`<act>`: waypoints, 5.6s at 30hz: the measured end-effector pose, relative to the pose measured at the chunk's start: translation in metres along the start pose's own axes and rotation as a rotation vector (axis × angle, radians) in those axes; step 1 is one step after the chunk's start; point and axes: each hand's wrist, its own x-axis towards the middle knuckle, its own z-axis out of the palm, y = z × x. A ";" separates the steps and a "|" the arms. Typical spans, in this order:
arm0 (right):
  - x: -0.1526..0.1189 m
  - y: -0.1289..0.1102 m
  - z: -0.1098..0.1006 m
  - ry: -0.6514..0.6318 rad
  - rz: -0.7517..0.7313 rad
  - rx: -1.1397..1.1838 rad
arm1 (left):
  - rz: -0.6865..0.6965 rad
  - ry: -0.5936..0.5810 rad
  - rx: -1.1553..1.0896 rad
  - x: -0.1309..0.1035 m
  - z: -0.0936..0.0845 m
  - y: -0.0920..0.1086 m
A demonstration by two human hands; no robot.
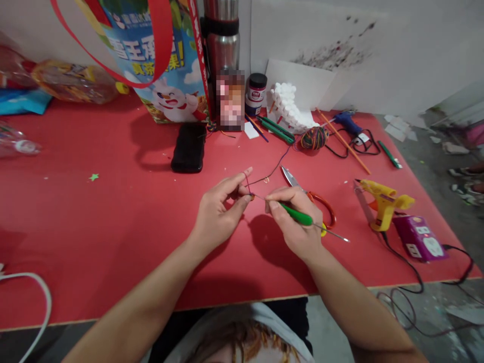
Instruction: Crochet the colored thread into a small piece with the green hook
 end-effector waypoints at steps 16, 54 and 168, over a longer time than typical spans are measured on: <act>0.009 0.000 -0.012 -0.036 0.243 0.269 | 0.128 -0.081 0.087 0.000 0.000 -0.002; 0.018 -0.003 -0.012 -0.080 0.409 0.777 | -0.004 -0.114 -0.367 0.004 0.002 0.011; 0.012 0.019 0.011 -0.047 0.570 0.862 | -0.359 -0.055 -0.465 0.004 0.003 0.003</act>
